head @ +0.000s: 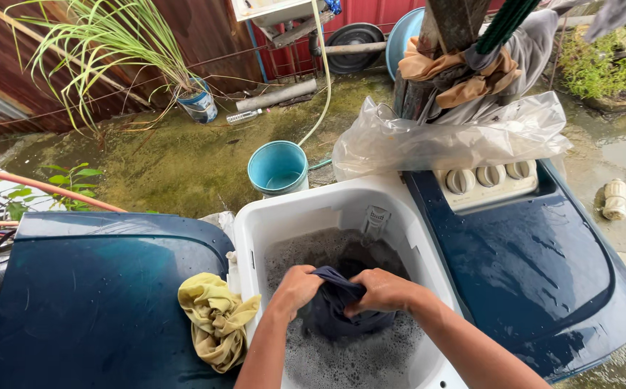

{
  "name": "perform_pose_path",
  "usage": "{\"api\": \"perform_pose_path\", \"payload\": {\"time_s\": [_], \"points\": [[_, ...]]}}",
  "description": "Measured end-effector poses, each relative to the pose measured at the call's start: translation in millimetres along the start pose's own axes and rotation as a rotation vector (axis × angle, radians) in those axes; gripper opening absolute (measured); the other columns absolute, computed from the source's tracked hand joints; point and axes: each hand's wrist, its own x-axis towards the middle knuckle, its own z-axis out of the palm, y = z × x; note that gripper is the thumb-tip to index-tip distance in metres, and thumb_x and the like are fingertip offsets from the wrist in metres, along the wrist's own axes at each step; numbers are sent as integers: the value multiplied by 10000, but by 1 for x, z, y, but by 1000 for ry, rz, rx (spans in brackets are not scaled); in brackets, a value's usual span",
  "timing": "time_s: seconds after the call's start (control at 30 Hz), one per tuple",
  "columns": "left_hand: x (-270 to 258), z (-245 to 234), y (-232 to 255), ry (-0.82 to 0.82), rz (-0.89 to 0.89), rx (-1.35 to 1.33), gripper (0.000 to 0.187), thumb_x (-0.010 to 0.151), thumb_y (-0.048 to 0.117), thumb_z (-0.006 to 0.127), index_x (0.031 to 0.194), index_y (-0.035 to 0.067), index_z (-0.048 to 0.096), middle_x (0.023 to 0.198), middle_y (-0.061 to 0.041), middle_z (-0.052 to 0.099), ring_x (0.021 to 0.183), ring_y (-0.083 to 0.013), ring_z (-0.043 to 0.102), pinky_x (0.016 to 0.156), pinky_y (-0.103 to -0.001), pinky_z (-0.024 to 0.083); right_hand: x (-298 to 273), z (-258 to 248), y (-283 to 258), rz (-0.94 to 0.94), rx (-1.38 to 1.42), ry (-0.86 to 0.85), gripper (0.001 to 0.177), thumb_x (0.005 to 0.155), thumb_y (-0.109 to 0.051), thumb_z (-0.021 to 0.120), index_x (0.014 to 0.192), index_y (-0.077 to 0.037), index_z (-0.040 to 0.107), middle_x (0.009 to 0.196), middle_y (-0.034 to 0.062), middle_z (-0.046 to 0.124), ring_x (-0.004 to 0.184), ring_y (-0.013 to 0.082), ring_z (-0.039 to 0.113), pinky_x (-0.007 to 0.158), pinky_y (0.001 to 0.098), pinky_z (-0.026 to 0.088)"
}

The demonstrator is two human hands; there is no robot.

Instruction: The person washes clothes by hand in a basin of soapy water. They scrub several items, including a light blue denim piece and multiple black garments, wring them out, and place them into a laundry basket.

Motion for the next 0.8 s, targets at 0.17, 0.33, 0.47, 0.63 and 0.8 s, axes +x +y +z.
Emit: {"api": "perform_pose_path", "payload": {"time_s": [0.17, 0.33, 0.47, 0.63, 0.8], "points": [[-6, -4, -8, -270, 108, -266, 407, 847, 276, 805, 1107, -21, 706, 931, -81, 680, 855, -175, 626, 800, -320, 486, 16, -9, 28, 23, 296, 110, 304, 847, -269, 759, 998, -6, 772, 839, 88, 708, 763, 166, 614, 733, 331, 480], [-16, 6, -14, -346, 69, 224, 483, 743, 236, 807, 1161, 13, 711, 967, -93, 744, 900, -199, 698, 862, -301, 512, 29, -3, 39, -57, 512, 154, 233, 881, -189, 662, 971, -11, 783, 817, 28, 747, 751, 92, 626, 738, 261, 529], [-5, 4, -34, -544, 13, -117, 523, 836, 243, 788, 1232, -82, 684, 1090, -135, 741, 1014, -214, 689, 932, -318, 501, 47, 16, 44, -2, 569, 240, 214, 832, -77, 595, 938, -5, 766, 796, 41, 742, 745, 123, 649, 734, 288, 542], [-23, 10, -28, -643, -17, -1054, 470, 928, 170, 659, 1313, -80, 557, 1182, -179, 685, 1028, -265, 698, 968, -430, 553, 61, 36, 46, -80, 398, 356, 202, 819, -102, 663, 989, -6, 715, 875, 114, 750, 825, 174, 686, 793, 317, 550], [-28, 15, -17, -719, 52, -1328, 436, 916, 177, 550, 1214, -140, 568, 1138, -244, 689, 1012, -322, 712, 959, -472, 563, 50, 10, 56, -30, 427, 265, 343, 835, -138, 607, 1141, -52, 736, 1083, 91, 770, 986, 173, 717, 909, 301, 542]]}}
